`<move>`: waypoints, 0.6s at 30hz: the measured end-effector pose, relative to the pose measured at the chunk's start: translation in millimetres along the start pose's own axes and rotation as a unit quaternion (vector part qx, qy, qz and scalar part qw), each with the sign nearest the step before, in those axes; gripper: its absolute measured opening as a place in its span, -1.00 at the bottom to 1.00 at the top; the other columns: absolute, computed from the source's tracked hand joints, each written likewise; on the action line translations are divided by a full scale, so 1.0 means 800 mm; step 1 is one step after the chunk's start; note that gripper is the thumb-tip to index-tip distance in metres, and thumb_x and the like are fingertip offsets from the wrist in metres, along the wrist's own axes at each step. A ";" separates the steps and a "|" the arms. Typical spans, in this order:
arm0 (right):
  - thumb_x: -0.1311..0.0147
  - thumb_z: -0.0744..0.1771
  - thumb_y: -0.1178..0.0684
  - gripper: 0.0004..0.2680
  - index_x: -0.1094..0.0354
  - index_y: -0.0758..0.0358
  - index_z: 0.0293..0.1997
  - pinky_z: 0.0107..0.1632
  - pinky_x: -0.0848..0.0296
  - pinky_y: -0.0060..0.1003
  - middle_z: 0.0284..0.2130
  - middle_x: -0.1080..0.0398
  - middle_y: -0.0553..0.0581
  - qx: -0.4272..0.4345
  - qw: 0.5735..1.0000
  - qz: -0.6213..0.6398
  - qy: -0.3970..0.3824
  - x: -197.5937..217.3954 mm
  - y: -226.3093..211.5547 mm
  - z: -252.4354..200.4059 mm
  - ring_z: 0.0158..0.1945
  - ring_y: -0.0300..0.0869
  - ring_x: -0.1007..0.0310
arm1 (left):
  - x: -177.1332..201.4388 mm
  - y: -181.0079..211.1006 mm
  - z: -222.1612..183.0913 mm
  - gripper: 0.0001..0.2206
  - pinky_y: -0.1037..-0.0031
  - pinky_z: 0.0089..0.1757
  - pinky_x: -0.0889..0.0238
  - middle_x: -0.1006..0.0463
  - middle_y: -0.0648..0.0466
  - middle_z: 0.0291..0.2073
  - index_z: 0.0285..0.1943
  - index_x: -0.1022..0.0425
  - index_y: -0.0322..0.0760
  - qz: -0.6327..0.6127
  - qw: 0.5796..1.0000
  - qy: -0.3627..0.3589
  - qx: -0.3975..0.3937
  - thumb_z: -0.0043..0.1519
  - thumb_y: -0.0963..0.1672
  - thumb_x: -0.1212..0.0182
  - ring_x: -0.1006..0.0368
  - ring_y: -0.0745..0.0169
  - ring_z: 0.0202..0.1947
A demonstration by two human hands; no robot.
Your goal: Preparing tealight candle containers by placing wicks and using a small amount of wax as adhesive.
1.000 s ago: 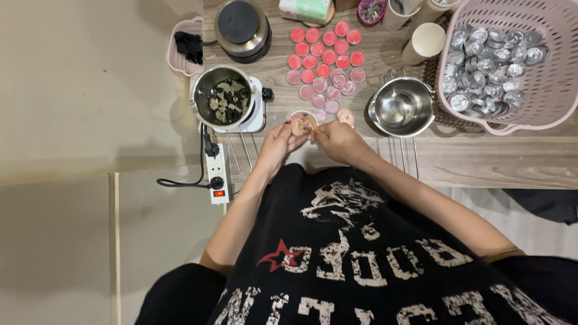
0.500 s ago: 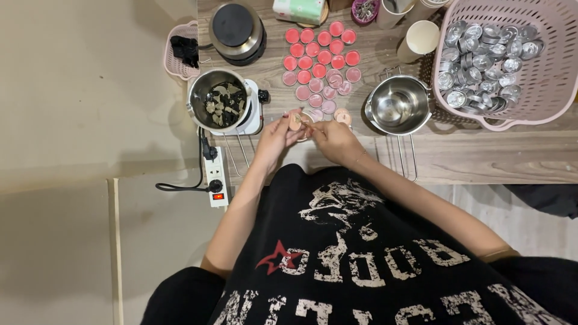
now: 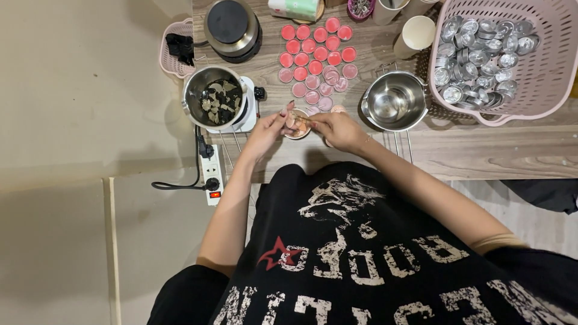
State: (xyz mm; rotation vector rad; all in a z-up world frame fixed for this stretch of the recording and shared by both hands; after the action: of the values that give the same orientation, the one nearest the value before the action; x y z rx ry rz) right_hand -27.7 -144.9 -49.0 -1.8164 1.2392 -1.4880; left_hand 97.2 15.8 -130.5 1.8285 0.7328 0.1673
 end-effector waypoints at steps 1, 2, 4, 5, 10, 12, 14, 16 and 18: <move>0.04 0.40 -0.03 -0.77 -0.49 0.15 0.08 -0.23 -0.45 -0.17 -0.44 -0.51 0.19 0.000 1.000 -0.001 0.000 0.004 0.000 0.001 -0.40 -0.08 -0.52 | -0.001 0.002 0.003 -0.57 0.49 0.01 -0.41 -0.65 -0.01 -0.06 0.21 -0.50 -0.50 -0.001 1.000 0.000 0.000 0.46 0.00 0.05 -0.56 0.32 -0.09; 0.03 0.40 -0.02 -0.78 -0.49 0.17 0.07 -0.24 -0.45 -0.19 -0.45 -0.50 0.16 0.029 1.000 0.000 0.005 0.007 -0.005 0.003 -0.41 -0.12 -0.51 | -0.002 0.008 0.004 -0.56 0.50 -0.01 -0.42 -0.65 0.00 -0.07 0.27 -0.47 -0.47 0.016 1.000 -0.006 -0.025 0.46 0.00 0.06 -0.56 0.34 -0.10; 0.03 0.40 0.00 -0.78 -0.49 0.19 0.07 -0.26 -0.44 -0.21 -0.45 -0.50 0.12 0.059 0.998 0.000 0.009 0.008 -0.011 0.007 -0.43 -0.16 -0.50 | -0.011 0.021 0.002 -0.55 0.52 -0.02 -0.42 -0.65 0.02 -0.07 0.32 -0.44 -0.45 0.032 0.998 -0.011 -0.049 0.47 0.00 0.08 -0.55 0.36 -0.10; 0.04 0.40 0.00 -0.78 -0.49 0.21 0.05 -0.30 -0.43 -0.24 -0.48 -0.48 0.10 0.036 0.999 0.021 0.000 0.004 -0.008 0.010 -0.46 -0.20 -0.47 | -0.016 0.028 -0.001 -0.55 0.53 -0.06 -0.41 -0.64 0.04 -0.13 0.38 -0.39 -0.39 0.064 0.996 0.011 -0.054 0.47 0.01 0.11 -0.52 0.38 -0.16; 0.08 0.42 0.03 -0.79 -0.48 0.29 0.01 -0.44 -0.31 -0.30 -0.55 -0.39 0.02 -0.060 0.984 0.161 -0.038 -0.017 0.016 0.017 -0.55 -0.31 -0.31 | -0.048 0.081 -0.026 -0.54 0.55 -0.19 -0.40 -0.62 0.08 -0.34 0.47 -0.30 -0.28 0.198 0.972 0.108 -0.067 0.47 0.01 0.16 -0.47 0.42 -0.34; 0.07 0.42 0.04 -0.79 -0.49 0.32 0.00 -0.46 -0.27 -0.34 -0.57 -0.36 -0.02 -0.072 0.978 0.192 -0.039 -0.016 0.016 0.018 -0.55 -0.35 -0.26 | -0.048 0.087 -0.030 -0.54 0.55 -0.21 -0.38 -0.57 0.08 -0.40 0.49 -0.28 -0.28 0.241 0.958 0.130 -0.090 0.48 0.01 0.17 -0.47 0.41 -0.37; 0.06 0.42 0.04 -0.79 -0.49 0.31 0.01 -0.46 -0.30 -0.36 -0.56 -0.37 -0.03 -0.060 0.984 0.164 -0.035 -0.007 0.006 0.016 -0.55 -0.37 -0.28 | -0.043 0.081 -0.028 -0.53 0.56 -0.21 -0.37 -0.56 0.10 -0.39 0.49 -0.27 -0.28 0.224 0.963 0.114 -0.092 0.48 0.01 0.19 -0.45 0.41 -0.37; 0.05 0.41 0.05 -0.79 -0.50 0.30 0.02 -0.45 -0.33 -0.38 -0.56 -0.39 -0.04 -0.048 0.989 0.136 -0.029 -0.001 0.000 0.014 -0.54 -0.38 -0.31 | -0.037 0.075 -0.026 -0.52 0.57 -0.22 -0.35 -0.55 0.12 -0.37 0.49 -0.27 -0.28 0.208 0.969 0.098 -0.095 0.48 0.02 0.21 -0.43 0.41 -0.37; 0.05 0.41 0.05 -0.79 -0.49 0.29 0.05 -0.46 -0.33 -0.39 -0.55 -0.38 -0.06 -0.030 0.990 0.127 -0.043 -0.002 -0.003 0.014 -0.55 -0.39 -0.30 | -0.032 0.066 -0.023 -0.49 0.59 -0.15 -0.33 -0.57 0.16 -0.32 0.47 -0.31 -0.30 0.191 0.976 0.058 -0.092 0.49 0.05 0.25 -0.42 0.43 -0.30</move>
State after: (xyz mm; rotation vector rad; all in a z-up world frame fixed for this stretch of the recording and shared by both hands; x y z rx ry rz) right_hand -16.6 -144.7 -51.0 -1.6674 1.4268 -1.2332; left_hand 89.9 5.8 -70.4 1.7755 0.4214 0.5776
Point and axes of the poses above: each hand's wrist, its own z-axis towards the middle knuckle, its own x-axis out of the back of the hand, y = z × x, the point moved 6 cm from there along z, towards the middle knuckle
